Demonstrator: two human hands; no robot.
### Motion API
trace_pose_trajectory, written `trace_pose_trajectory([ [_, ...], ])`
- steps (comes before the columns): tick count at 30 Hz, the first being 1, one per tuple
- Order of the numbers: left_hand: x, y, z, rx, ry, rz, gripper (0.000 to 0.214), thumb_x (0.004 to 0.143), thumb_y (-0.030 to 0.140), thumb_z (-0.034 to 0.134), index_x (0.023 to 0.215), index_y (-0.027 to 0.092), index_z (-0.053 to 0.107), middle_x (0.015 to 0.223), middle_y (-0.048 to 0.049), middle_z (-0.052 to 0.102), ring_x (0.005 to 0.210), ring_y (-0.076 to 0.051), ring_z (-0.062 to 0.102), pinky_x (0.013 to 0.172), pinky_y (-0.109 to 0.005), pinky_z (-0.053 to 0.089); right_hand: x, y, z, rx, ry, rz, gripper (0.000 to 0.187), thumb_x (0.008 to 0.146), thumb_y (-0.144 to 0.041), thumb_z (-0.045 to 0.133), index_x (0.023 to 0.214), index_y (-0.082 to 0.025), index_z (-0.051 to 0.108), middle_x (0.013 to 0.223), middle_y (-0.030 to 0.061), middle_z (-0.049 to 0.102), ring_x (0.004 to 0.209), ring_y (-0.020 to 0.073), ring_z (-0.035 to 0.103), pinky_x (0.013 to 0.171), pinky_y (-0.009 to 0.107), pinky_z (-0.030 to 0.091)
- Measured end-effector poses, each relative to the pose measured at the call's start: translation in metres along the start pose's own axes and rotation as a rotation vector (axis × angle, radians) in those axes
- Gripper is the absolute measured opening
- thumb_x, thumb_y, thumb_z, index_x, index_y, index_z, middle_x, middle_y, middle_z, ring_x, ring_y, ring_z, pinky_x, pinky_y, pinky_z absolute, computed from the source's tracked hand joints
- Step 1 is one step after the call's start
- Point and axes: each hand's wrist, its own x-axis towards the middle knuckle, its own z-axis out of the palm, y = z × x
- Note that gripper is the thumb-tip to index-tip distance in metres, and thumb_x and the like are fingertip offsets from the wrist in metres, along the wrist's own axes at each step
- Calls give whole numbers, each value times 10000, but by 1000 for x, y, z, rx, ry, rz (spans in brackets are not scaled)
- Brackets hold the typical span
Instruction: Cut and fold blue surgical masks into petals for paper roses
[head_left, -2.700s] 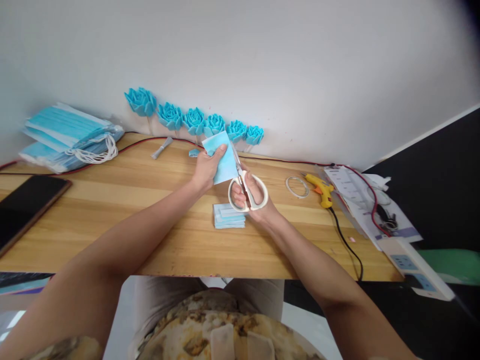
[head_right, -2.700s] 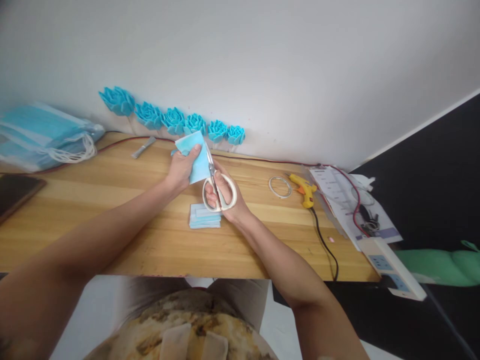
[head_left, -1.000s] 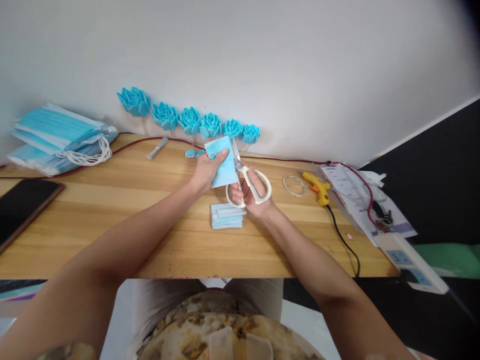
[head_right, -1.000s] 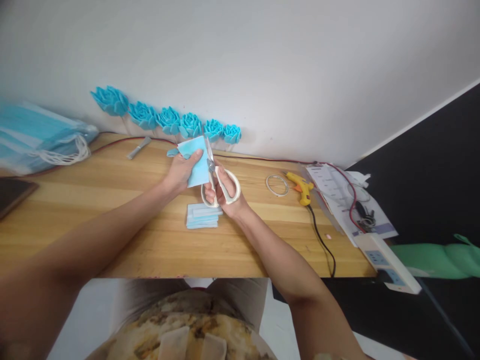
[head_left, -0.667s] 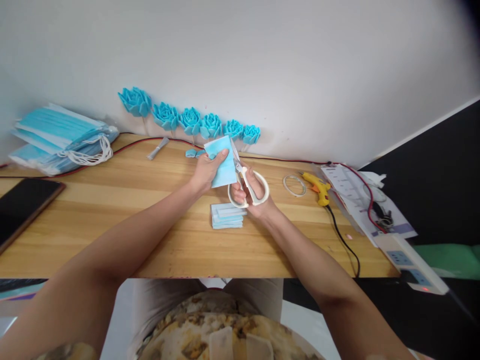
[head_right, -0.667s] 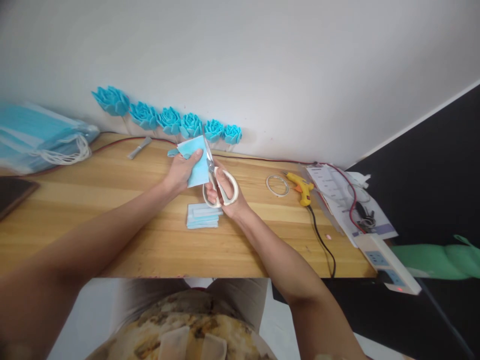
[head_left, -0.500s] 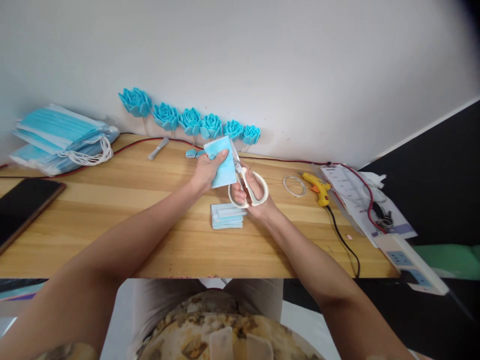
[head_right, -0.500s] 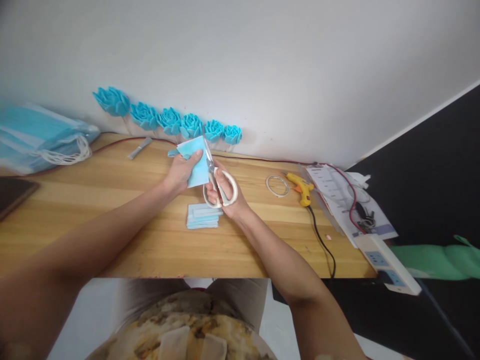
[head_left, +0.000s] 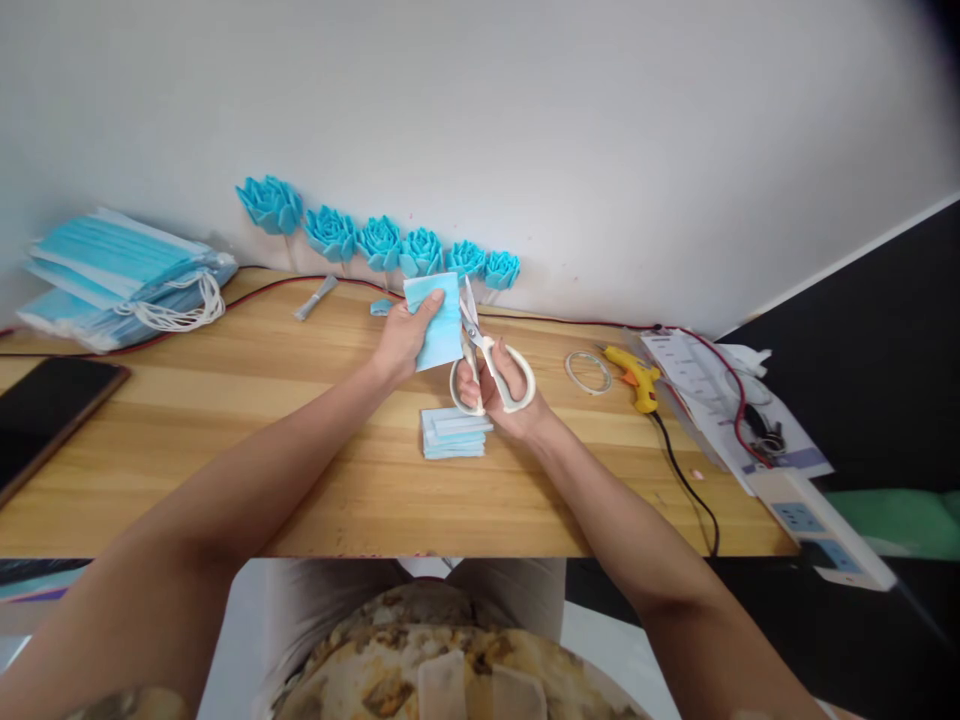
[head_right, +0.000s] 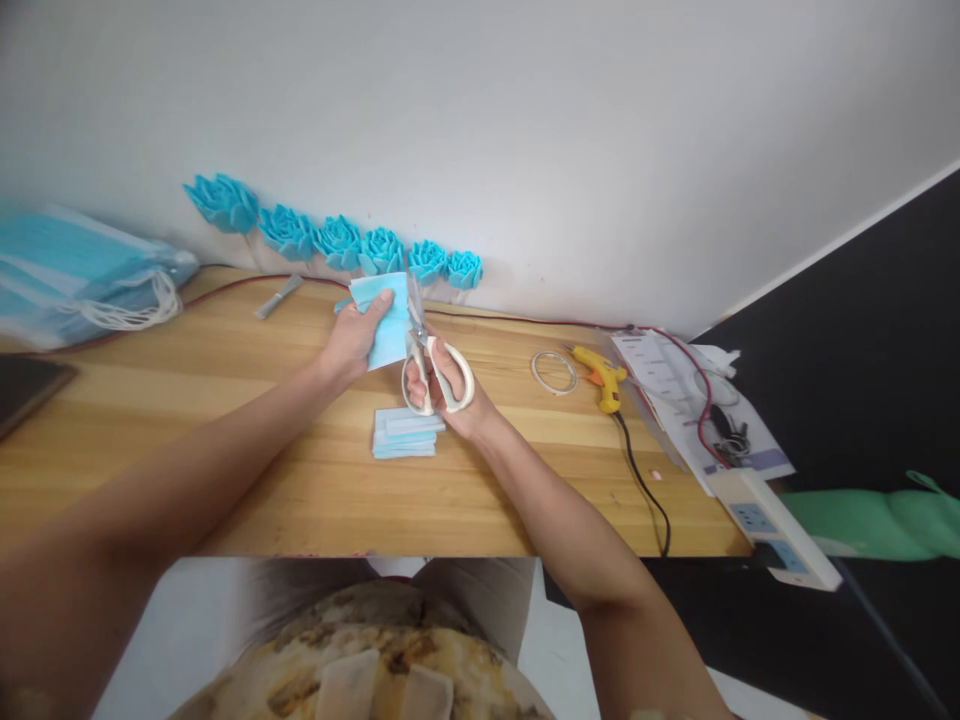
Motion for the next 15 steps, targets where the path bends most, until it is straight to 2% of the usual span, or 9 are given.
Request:
trace_pose_trajectory([
  [3,1,-2,-1,1,7,32,392,652,435,884,742,147,632,637,16,666,533,-104,594,561,-229,507,0,0,-1,-39,-25,-5,543,817,-753,588,836,-216,512,591,-50,485,501,83,432,480,223,349],
  [7,1,-5,-1,52,0,32,370,687,429,865,736,146,633,619,13,660,512,-98,584,523,-217,490,2,1,-3,-35,-5,-20,512,825,-727,603,883,-225,518,650,-46,518,518,84,430,488,227,359],
  [15,-6,-11,1,85,-129,-5,409,687,489,849,757,143,642,636,-11,692,526,-123,622,522,-233,519,5,-1,-9,-114,-15,-73,511,884,-727,506,805,-223,509,622,-27,494,542,107,455,531,239,405],
])
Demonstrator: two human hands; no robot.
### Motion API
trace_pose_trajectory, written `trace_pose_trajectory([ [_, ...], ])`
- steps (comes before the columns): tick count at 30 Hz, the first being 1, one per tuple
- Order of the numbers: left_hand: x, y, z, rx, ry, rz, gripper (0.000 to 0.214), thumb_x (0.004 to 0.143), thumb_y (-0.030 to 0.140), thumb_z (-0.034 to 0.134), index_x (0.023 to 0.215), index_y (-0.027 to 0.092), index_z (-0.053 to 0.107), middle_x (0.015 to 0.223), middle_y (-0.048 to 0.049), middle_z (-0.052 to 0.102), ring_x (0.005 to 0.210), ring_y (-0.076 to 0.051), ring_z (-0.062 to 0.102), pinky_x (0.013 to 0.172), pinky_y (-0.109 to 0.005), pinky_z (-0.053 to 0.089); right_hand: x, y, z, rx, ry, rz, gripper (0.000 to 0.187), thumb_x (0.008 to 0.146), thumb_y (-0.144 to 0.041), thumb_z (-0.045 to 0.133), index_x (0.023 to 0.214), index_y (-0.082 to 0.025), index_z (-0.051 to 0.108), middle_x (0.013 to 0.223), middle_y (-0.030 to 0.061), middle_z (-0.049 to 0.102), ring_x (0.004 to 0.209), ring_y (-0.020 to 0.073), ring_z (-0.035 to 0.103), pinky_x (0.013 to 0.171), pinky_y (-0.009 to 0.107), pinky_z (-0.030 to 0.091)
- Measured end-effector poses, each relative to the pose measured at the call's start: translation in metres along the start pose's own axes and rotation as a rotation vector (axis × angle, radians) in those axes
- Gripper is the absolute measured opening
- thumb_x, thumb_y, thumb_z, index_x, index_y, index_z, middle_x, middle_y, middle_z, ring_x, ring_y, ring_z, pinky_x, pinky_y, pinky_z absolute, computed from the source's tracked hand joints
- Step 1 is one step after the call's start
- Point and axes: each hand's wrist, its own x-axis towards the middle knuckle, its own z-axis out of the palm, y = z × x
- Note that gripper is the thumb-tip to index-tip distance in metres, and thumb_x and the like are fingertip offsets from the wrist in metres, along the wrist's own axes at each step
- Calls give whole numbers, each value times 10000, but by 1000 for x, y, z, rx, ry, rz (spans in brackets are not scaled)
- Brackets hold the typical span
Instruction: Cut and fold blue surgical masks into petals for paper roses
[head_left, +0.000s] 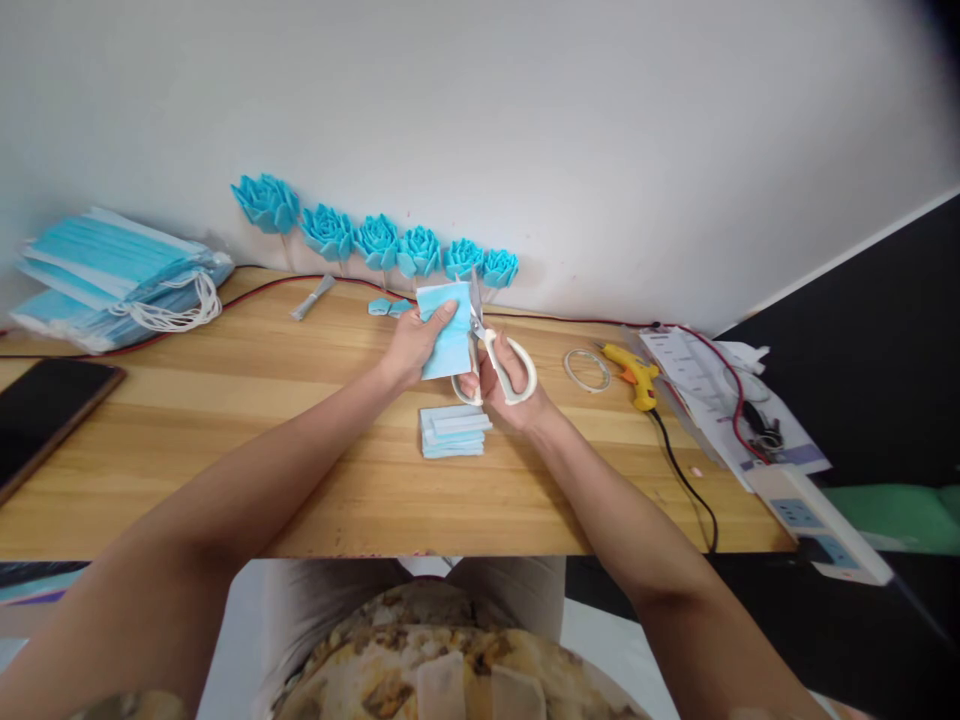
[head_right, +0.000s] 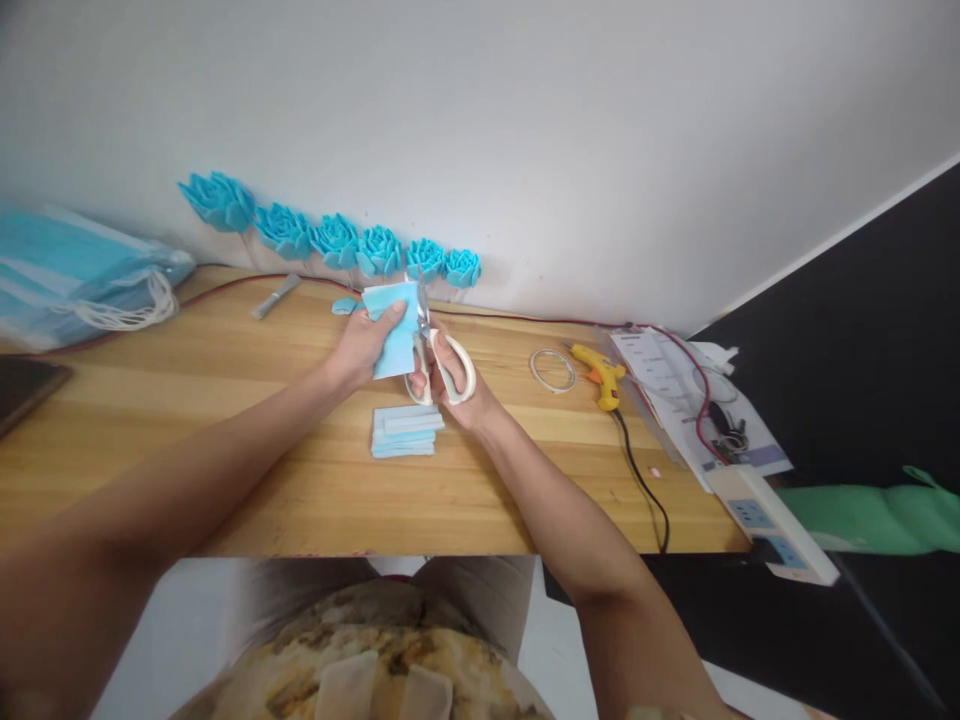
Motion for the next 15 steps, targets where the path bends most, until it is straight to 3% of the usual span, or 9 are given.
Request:
trace_pose_trajectory([
  [4,-3,-2,-1,20,-52,-18,434,705,536,821,774,152,633,608,-20,685,490,-140,615,487,-251,515,0,0,0,-28,27,-4,523,874,-742,502,788,-226,509,622,-25,477,553,114,454,538,244,424],
  [11,-3,-2,1,35,-3,-8,435,692,532,835,752,158,621,613,-10,675,485,-137,614,454,-242,504,0,0,4,29,44,-30,500,891,-707,515,773,-223,483,599,-38,452,526,98,430,496,225,384],
  [15,-2,-2,3,27,7,-1,425,690,512,843,739,155,619,607,0,662,486,-120,596,460,-228,500,0,0,7,72,39,-70,443,912,-674,519,898,-232,527,585,-58,441,496,91,420,472,221,371],
])
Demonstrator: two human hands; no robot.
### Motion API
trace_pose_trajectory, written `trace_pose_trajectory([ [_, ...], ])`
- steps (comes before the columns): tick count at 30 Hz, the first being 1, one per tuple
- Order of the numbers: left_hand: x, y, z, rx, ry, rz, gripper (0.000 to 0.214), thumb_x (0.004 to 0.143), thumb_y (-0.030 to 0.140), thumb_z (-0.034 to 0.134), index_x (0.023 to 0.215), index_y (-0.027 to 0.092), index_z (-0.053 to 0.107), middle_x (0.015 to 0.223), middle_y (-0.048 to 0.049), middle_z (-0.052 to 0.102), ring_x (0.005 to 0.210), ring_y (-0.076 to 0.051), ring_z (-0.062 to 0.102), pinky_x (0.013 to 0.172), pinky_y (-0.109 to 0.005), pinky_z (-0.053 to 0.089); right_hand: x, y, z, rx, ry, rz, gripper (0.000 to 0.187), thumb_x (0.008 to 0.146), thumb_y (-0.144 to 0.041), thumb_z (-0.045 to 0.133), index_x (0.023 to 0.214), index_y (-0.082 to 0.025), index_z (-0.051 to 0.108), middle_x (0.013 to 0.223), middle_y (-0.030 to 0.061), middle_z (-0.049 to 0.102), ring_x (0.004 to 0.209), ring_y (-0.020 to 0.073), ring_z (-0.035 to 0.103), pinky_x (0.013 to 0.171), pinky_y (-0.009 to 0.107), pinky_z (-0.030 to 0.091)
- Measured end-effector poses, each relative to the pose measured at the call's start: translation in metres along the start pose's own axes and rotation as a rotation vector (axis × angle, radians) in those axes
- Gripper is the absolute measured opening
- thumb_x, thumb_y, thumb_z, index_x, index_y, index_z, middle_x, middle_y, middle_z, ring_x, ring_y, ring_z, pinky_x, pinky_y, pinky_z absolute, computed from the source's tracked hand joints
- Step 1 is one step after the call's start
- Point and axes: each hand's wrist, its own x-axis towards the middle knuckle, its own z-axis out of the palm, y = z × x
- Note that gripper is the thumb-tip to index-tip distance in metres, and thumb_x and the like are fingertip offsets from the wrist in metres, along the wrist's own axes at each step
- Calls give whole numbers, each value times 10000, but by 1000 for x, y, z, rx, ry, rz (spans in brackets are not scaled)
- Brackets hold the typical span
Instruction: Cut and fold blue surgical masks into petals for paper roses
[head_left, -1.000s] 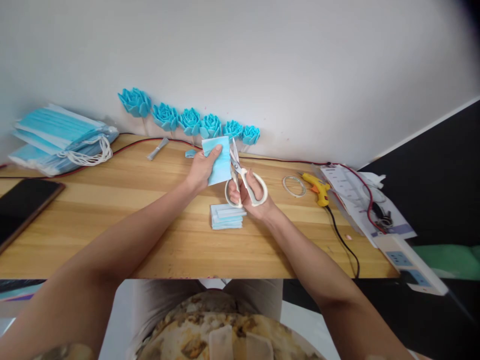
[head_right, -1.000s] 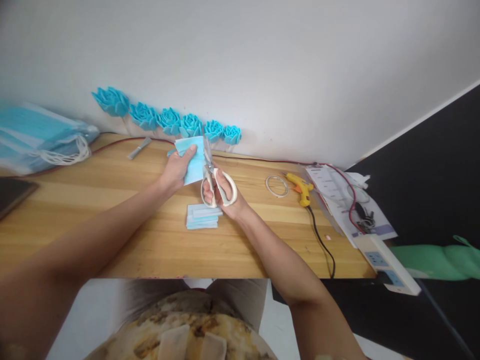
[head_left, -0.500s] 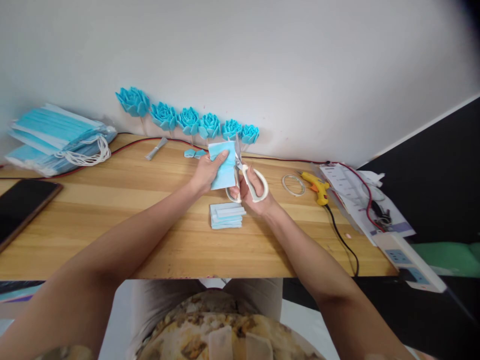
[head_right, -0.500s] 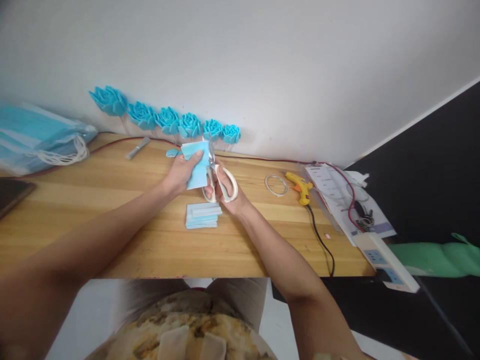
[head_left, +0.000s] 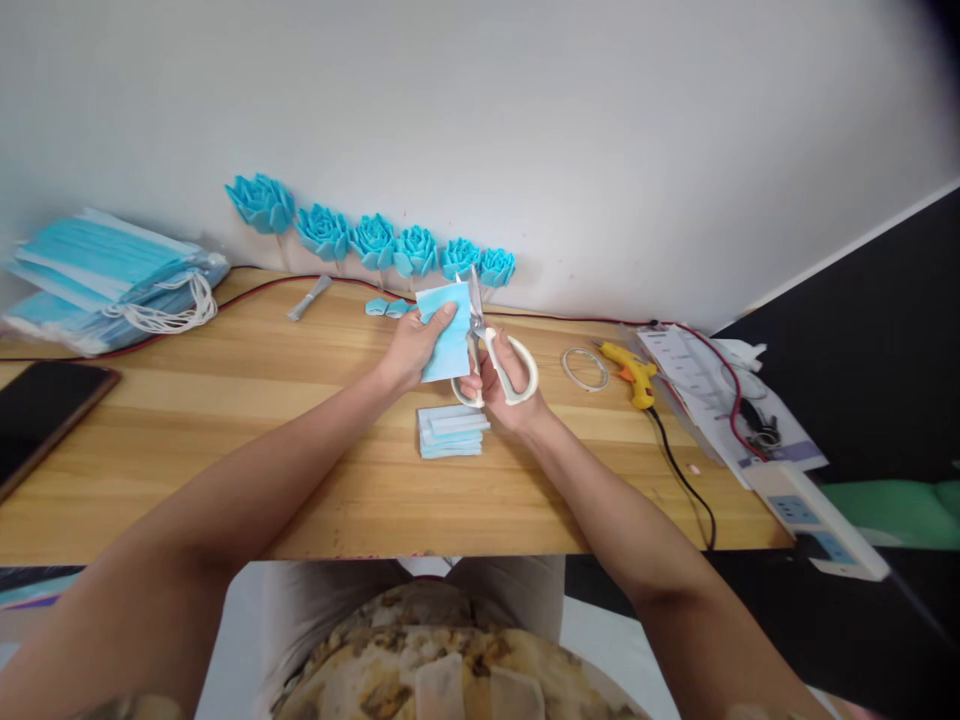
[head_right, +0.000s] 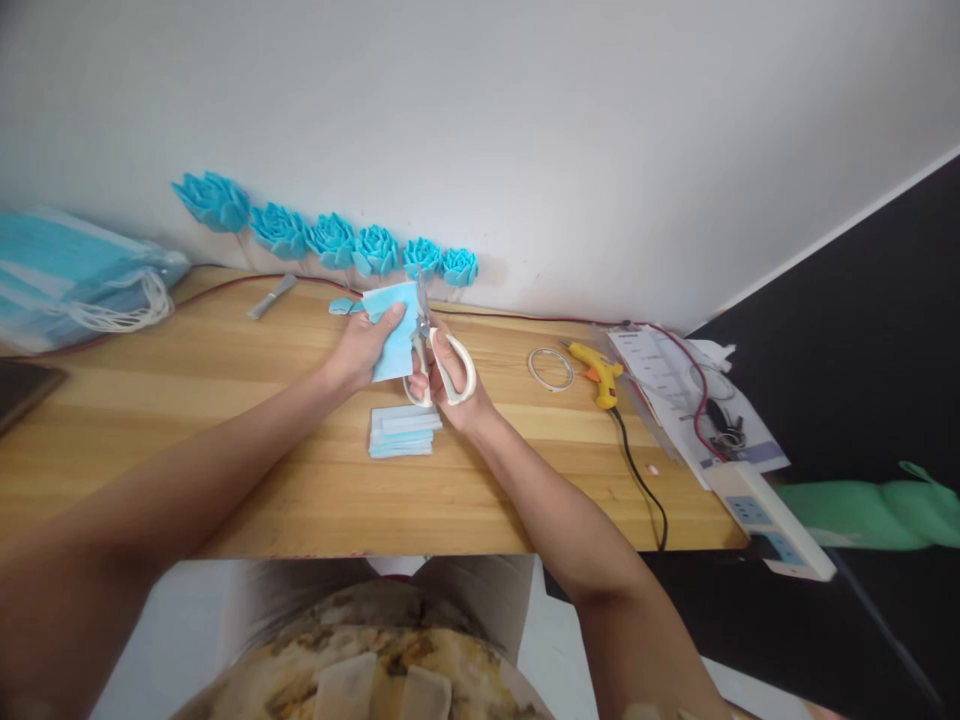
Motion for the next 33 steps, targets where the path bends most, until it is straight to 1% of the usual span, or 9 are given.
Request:
trace_pose_trajectory([
  [2,0,0,1,-4,6,-5,419,695,505,841,735,157,611,599,5,653,485,-115,589,461,-223,495,0,1,1,18,11,-24,430,907,-663,542,955,-236,540,608,-63,447,492,82,406,464,217,369],
  [6,0,-1,1,-23,10,-10,416,685,490,849,728,157,603,599,10,650,485,-109,582,468,-220,491,0,2,4,54,49,-56,404,890,-626,602,1002,-241,555,666,-61,464,510,65,383,452,202,358],
  [13,-1,-1,1,-30,2,-21,359,742,457,812,732,161,609,609,-2,661,481,-125,601,486,-241,499,-1,1,6,58,85,-35,402,865,-606,652,990,-231,576,683,-57,471,511,50,372,435,188,342],
  [16,-2,0,2,-31,13,-30,344,752,442,808,740,158,614,623,-6,668,495,-127,608,499,-243,505,-1,2,6,61,104,-38,425,855,-601,667,1065,-242,577,682,-62,475,506,48,371,434,183,339],
  [23,0,1,1,-47,44,-9,360,717,433,842,758,161,611,642,1,673,511,-121,615,509,-232,511,-1,2,4,53,79,-43,434,847,-601,679,1069,-250,554,700,-68,484,496,47,362,429,188,316],
  [25,1,2,0,-54,38,13,382,689,443,861,773,162,616,642,7,675,515,-119,616,507,-226,513,-1,0,4,33,59,-17,450,841,-644,657,1013,-242,551,677,-63,485,503,62,394,445,201,348],
  [29,0,2,-3,-28,-11,-1,410,673,490,856,765,166,622,609,-5,677,483,-139,615,462,-243,509,-1,-5,5,-33,20,74,535,839,-755,551,786,-226,492,578,-47,444,521,98,440,485,230,395],
  [31,-1,2,-3,-16,-42,-10,403,681,495,848,754,166,627,605,-15,681,474,-149,619,450,-249,508,-1,-6,5,-59,20,77,560,826,-773,547,738,-227,461,567,-41,440,518,102,433,481,233,391],
  [33,-3,2,-3,-16,-74,-10,398,689,497,842,755,164,635,602,-22,684,469,-156,625,447,-254,513,0,-6,5,-61,20,60,563,815,-778,556,737,-229,459,563,-41,438,511,102,423,473,235,385],
])
